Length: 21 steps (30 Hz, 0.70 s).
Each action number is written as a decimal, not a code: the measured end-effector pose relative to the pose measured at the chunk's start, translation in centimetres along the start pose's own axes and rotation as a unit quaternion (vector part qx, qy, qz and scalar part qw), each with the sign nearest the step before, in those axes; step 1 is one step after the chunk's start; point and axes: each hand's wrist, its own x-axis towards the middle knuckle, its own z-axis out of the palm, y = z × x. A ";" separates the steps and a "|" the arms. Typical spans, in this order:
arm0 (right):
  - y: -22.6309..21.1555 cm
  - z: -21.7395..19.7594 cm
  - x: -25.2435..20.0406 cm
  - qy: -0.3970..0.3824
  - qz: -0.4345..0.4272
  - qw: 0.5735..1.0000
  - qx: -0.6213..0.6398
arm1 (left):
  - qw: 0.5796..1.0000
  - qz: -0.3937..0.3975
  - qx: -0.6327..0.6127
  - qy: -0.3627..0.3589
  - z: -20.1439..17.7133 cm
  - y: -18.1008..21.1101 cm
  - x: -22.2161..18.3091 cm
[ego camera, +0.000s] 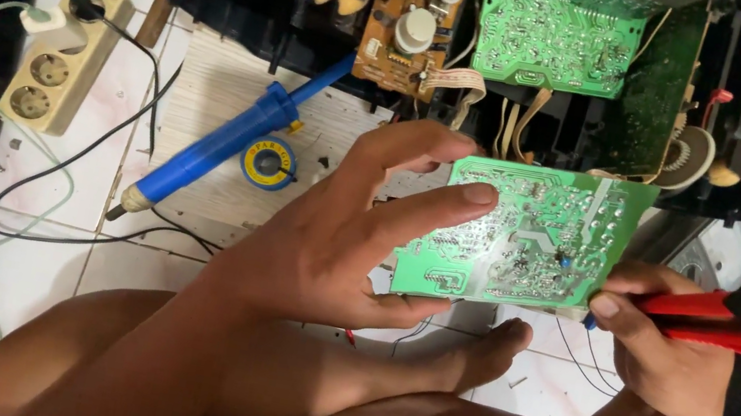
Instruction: The person sits on the floor repairing an audio device, using a soldering iron and a desoldering pump to remove solder from a green circuit board, and uses red-handled pliers to work on the board and a power supply board. They reposition the boards, hold components, and continue desoldering joints on the green board.
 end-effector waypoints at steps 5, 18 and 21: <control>0.2 0.1 -0.1 0.022 -0.012 1.000 0.003 | 1.000 0.004 -0.017 0.001 0.3 -0.7 -0.2; -1.0 0.5 -0.5 0.036 -0.036 0.999 -0.009 | 0.999 0.023 -0.036 -0.001 1.1 -2.1 -0.2; -1.6 0.8 -0.4 0.029 -0.047 0.998 -0.013 | 0.999 0.026 -0.030 0.008 1.2 -2.2 -0.1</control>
